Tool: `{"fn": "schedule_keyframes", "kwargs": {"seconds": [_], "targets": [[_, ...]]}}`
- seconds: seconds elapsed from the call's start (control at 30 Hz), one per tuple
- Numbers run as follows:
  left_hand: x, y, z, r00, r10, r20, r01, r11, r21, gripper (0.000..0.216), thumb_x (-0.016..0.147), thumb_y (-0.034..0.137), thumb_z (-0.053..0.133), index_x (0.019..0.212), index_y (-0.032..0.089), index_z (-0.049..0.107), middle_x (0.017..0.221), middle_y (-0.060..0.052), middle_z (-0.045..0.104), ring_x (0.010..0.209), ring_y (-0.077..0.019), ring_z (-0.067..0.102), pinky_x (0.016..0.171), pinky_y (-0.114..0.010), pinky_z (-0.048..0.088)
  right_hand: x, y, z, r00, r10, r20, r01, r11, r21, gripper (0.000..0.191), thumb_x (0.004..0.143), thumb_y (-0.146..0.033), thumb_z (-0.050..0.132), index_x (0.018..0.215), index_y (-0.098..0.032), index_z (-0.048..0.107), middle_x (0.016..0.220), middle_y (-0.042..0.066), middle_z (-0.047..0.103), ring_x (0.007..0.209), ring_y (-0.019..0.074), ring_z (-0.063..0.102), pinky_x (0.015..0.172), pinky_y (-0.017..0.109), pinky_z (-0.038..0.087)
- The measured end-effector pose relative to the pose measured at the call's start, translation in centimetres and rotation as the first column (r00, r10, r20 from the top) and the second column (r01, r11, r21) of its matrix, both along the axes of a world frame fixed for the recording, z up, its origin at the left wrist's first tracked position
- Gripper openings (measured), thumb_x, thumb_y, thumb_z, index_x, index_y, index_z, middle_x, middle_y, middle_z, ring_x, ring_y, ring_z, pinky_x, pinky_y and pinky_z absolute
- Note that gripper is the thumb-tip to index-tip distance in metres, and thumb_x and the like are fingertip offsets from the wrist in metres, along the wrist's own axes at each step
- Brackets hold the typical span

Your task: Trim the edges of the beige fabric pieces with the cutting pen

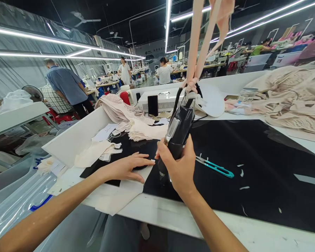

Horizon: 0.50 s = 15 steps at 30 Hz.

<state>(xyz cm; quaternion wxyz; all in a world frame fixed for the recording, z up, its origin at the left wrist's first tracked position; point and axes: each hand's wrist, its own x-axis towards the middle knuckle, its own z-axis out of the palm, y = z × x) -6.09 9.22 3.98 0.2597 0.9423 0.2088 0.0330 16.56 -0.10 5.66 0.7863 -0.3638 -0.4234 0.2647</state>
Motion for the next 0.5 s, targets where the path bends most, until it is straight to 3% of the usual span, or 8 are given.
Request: {"fn": "schedule_keyframes", "kwargs": {"seconds": [0.27,0.5], "targets": [[-0.2,0.0,-0.5,1.000,-0.009,-0.030,0.008,1.000,-0.016,0.080,0.106,0.039,0.096,0.177,0.044,0.060,0.180,-0.008,0.065,0.184,-0.0415,0.036,0.146,-0.084,0.023,-1.4,1.6,0.2,0.999,0.017,-0.048,-0.017,1.000,0.009,0.031,0.092,-0.042,0.094,0.103,-0.031,0.067,0.083,-0.006,0.074,0.059,0.0149,0.069,0.051,0.029,0.062],[-0.1,-0.3,-0.1,0.998,0.013,-0.068,-0.019,0.995,-0.093,0.066,0.107,0.037,0.096,0.167,0.034,0.068,0.179,-0.010,0.066,0.186,-0.0430,0.030,0.145,-0.090,0.009,-2.6,2.9,0.5,0.997,0.014,-0.075,-0.010,0.999,0.051,0.032,0.087,-0.039,0.094,0.101,-0.031,0.067,0.079,-0.008,0.074,0.055,0.0149,0.070,0.056,0.032,0.067]]}}
